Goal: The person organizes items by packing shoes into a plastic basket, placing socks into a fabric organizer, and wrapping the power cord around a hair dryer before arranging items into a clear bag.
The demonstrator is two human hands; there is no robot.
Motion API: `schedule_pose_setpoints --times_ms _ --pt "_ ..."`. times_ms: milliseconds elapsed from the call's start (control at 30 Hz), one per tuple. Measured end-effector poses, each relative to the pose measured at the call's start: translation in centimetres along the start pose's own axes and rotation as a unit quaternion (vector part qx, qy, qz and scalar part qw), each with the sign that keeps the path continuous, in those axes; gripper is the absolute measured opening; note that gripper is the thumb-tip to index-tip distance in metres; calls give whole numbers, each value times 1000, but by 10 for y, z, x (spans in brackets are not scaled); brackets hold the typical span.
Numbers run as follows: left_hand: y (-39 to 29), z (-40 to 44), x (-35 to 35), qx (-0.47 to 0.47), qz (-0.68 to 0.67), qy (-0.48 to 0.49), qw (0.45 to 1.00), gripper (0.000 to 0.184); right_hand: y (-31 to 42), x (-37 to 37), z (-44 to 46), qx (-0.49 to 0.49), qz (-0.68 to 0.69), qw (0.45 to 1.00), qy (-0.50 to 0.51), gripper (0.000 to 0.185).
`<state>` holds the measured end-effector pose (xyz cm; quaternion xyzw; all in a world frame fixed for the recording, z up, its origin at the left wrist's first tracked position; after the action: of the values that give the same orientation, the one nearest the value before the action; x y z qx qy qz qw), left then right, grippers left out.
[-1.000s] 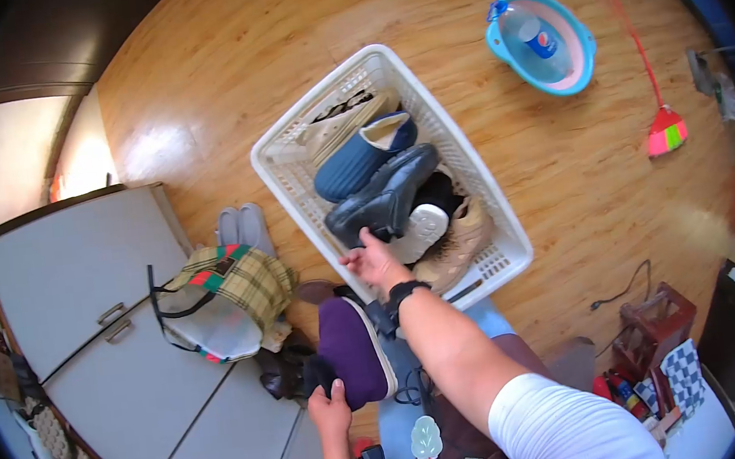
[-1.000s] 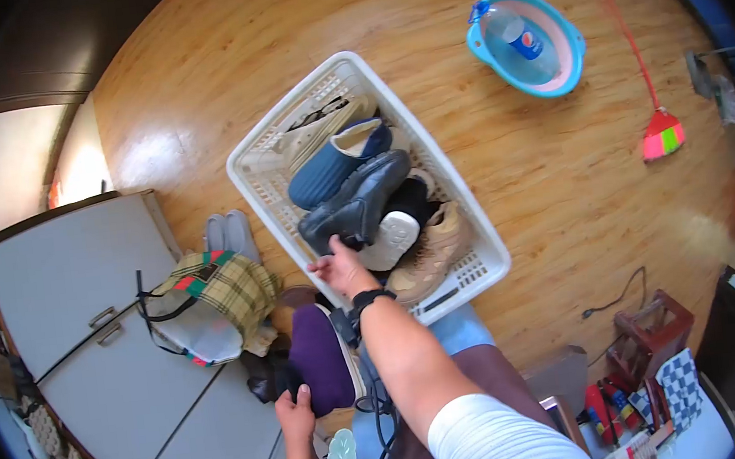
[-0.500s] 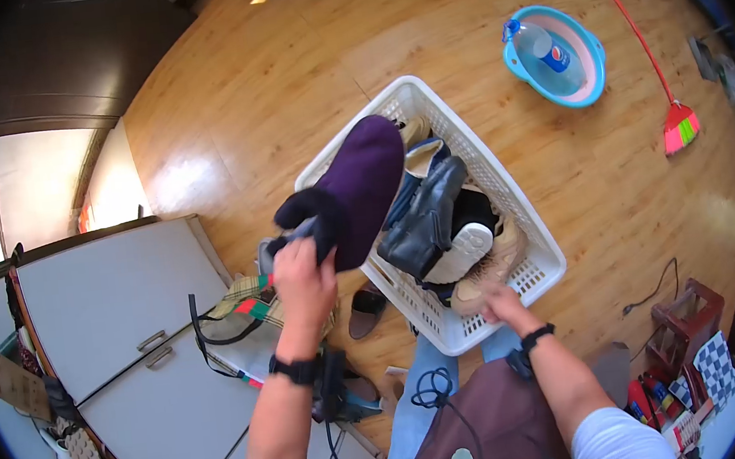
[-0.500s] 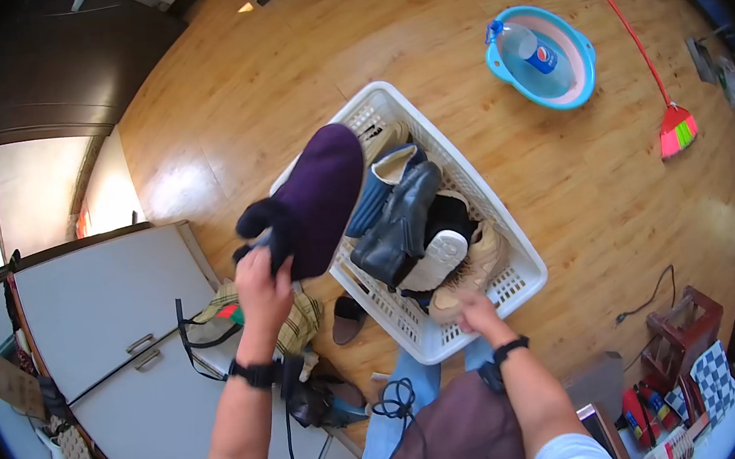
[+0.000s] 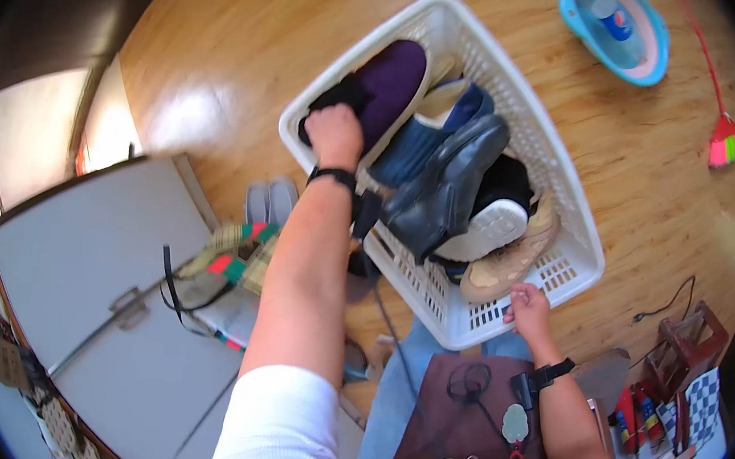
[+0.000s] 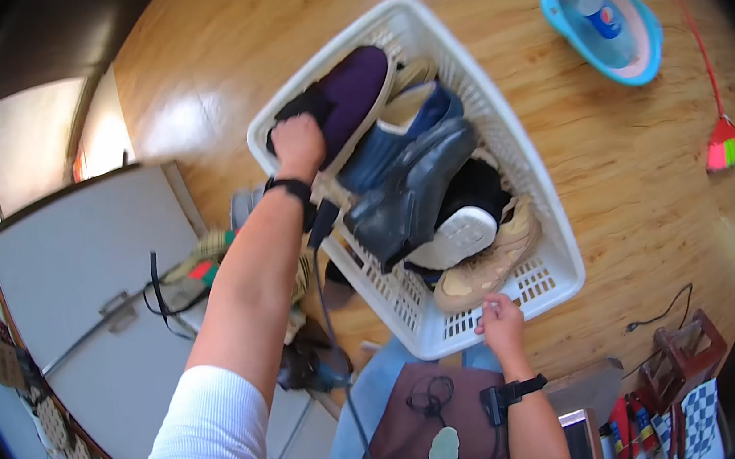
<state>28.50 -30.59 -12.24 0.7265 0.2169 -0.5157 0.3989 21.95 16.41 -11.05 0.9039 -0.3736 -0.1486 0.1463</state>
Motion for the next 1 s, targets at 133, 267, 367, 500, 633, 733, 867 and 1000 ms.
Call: schedule_pose_setpoints --times_ms 133,267,367,500,633,733,867,1000 --pt "-4 0 21 -11 -17 63 998 21 -5 0 -2 -100 -12 994 39 14" --pt "38 -32 -16 -21 -265 9 964 53 -2 0 -7 -75 -20 997 28 15" --pt "90 -119 -93 -79 -327 -185 923 25 -19 -5 7 -136 14 990 39 15" --pt "95 -246 9 -148 -346 33 926 15 -8 -2 -1 -98 -59 993 30 16" --pt "27 -358 182 -67 -336 202 917 46 -9 -2 -2 -103 -77 991 36 18" --pt "-19 -377 247 -120 -291 426 848 62 -5 -1 -2 -86 -99 991 20 18" --pt "-40 -398 311 -183 -248 347 886 19 -7 -3 -6 -76 -97 992 -1 17" --pt "7 -377 211 -218 -295 306 879 37 -4 -2 -9 -125 -42 991 -3 14"
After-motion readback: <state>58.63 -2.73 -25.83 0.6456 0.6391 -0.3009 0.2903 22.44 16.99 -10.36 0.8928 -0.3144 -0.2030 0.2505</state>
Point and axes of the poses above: each hand's wrist, its own z-axis towards the middle knuckle, its own x-axis out of the palm, y = z × x, the point moved 7 cm from there along z, towards the middle knuckle, and after that the axes turned 12 degrees about z, right-handed, at the moved point
